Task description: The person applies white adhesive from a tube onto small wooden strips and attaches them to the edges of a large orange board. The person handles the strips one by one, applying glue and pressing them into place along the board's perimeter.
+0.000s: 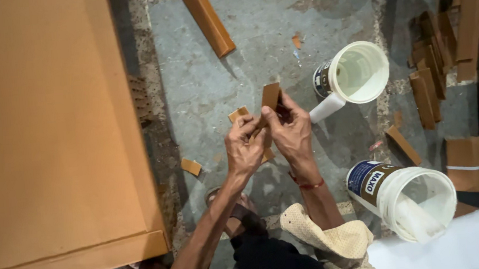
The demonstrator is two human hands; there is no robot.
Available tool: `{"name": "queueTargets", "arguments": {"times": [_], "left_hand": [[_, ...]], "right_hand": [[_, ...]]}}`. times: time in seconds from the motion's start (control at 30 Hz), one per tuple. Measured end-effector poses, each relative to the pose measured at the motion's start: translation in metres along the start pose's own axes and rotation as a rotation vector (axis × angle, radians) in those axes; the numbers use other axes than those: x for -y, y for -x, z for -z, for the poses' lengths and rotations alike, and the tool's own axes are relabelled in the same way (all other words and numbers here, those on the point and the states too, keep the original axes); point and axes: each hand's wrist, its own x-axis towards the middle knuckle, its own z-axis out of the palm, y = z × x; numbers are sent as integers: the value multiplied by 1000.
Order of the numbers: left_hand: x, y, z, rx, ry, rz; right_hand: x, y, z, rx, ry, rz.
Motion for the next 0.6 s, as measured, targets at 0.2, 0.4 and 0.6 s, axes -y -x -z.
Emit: {"name": "queueTargets", "arguments": {"times": [0.2,0.4,0.6], "left_hand": [[-8,-1,0,-53,-37,-16],[6,8,-5,-46,-107,-12],[36,28,-20,68,-274,81]], "right_hand": [[-27,-16,-4,10,-407,-10],[-64,-48,-2,-46,-809,-52],[-68,-101,18,-207,-464,39]]}}
